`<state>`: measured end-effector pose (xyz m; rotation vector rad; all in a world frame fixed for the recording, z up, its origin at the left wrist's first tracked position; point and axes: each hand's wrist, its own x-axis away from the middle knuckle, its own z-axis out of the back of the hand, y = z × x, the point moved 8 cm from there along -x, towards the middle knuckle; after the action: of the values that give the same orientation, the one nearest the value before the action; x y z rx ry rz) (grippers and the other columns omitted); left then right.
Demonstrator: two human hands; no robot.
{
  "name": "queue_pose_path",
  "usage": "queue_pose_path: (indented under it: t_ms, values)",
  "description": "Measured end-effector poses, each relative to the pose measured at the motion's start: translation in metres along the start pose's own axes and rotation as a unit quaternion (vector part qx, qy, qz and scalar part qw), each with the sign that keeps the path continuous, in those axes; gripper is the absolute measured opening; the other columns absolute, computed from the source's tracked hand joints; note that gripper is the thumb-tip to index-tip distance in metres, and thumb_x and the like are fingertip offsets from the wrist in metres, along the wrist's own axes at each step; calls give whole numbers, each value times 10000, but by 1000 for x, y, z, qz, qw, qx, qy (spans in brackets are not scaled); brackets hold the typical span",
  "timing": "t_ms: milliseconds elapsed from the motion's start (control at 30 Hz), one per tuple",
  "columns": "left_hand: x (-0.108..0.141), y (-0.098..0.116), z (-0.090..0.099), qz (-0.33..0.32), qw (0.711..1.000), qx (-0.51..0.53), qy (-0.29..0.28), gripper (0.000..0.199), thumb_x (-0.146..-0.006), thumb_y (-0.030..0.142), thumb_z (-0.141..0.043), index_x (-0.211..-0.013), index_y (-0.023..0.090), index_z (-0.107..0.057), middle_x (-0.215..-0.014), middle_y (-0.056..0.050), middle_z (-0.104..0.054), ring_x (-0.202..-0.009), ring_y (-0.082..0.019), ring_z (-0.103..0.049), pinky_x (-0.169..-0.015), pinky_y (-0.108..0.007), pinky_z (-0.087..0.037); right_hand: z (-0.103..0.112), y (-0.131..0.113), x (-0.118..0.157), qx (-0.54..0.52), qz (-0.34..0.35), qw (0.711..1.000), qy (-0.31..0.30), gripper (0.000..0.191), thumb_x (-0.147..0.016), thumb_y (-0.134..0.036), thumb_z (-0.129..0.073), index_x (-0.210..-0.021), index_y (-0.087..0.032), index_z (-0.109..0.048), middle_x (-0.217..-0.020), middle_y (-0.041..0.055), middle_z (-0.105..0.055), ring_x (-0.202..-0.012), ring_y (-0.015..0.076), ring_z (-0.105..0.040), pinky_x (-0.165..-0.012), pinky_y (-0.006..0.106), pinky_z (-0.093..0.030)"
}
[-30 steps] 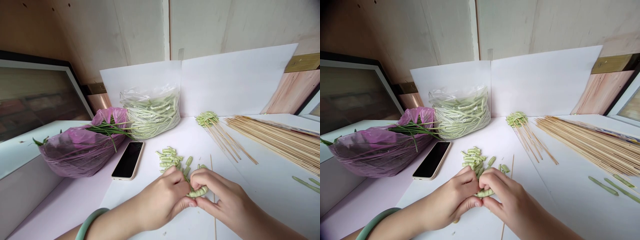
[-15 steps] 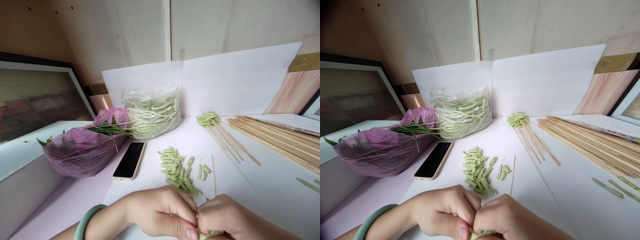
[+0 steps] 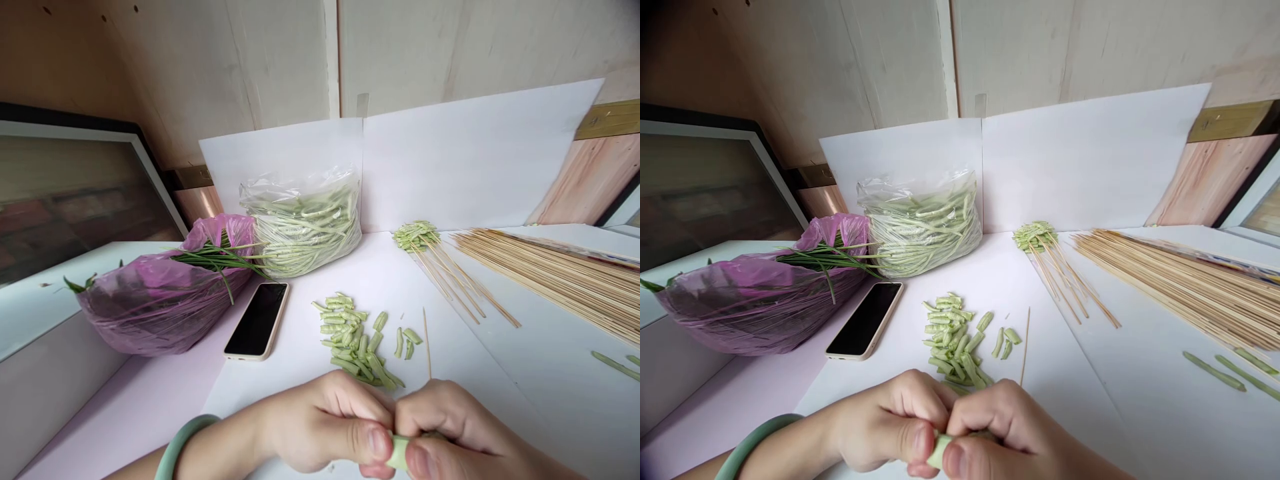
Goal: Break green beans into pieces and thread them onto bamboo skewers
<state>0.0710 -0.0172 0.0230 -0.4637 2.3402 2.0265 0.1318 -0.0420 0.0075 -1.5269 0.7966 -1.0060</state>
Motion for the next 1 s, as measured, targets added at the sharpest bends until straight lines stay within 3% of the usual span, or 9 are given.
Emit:
queue_pose_path:
  t_ms: [133,267,400,500,600,700,833,1000]
  values:
    - [-2,-5,3,-19,985,139,97,480,-805,512,-615,-535,142,-472,-548,22,-415,-535,-87,-374,-584,-245,-312,-7,1,-10,-131,11,991,-14,492,-726,-621,-639,-605,-174,-473,-492,-77,-349,-426,41,-238,-445,220,-201]
    - [0,0,17,-35,952,223,206,427,-771,443,-687,-549,137,-489,-570,18,-414,-594,-102,-378,-640,-235,-316,8,-3,-14,-245,50,966,64,502,-700,-544,-713,-549,-189,-392,-470,-111,-226,-412,32,-129,-422,216,-139]
    - [6,11,39,-89,925,244,277,354,-799,339,-684,-575,137,-498,-596,22,-403,-587,-99,-339,-584,-213,-291,35,-8,-11,-264,89,949,147,501,-763,-469,-691,-545,-189,-339,-514,-99,-210,-444,53,-123,-432,221,-154]
    - [7,4,46,-74,925,233,291,356,-831,353,-639,-587,143,-485,-614,24,-389,-591,-103,-322,-587,-220,-288,41,-10,-10,-236,96,956,148,480,-787,-480,-661,-555,-191,-356,-525,-98,-187,-459,64,-123,-447,232,-152]
    - [11,2,55,-58,936,125,324,383,-872,420,-553,-604,155,-488,-616,23,-377,-601,-119,-317,-604,-241,-291,44,-9,-12,-202,98,963,151,459,-794,-490,-645,-564,-193,-382,-531,-95,-187,-463,70,-132,-461,244,-146]
    - [17,16,64,-37,923,-113,366,398,-932,439,-410,-707,155,-574,-686,-8,-450,-681,-154,-387,-681,-278,-326,54,-10,-13,-152,105,964,191,455,-803,-510,-620,-575,-194,-386,-562,-85,-228,-479,77,-161,-479,258,-153]
    - [15,25,65,40,851,-405,333,329,-958,300,-344,-843,162,-620,-846,-62,-525,-855,-213,-462,-815,-349,-356,78,-18,-9,-65,105,958,258,418,-888,-465,-500,-589,-206,-365,-565,-72,-259,-494,100,-200,-502,277,-199]
    - [15,15,69,99,770,-562,285,293,-898,154,-422,-1095,203,-634,-913,-77,-537,-897,-237,-459,-838,-384,-403,92,-35,-3,25,134,954,268,354,-909,-306,-380,-569,-218,-335,-576,-43,-320,-555,136,-297,-604,297,-318]
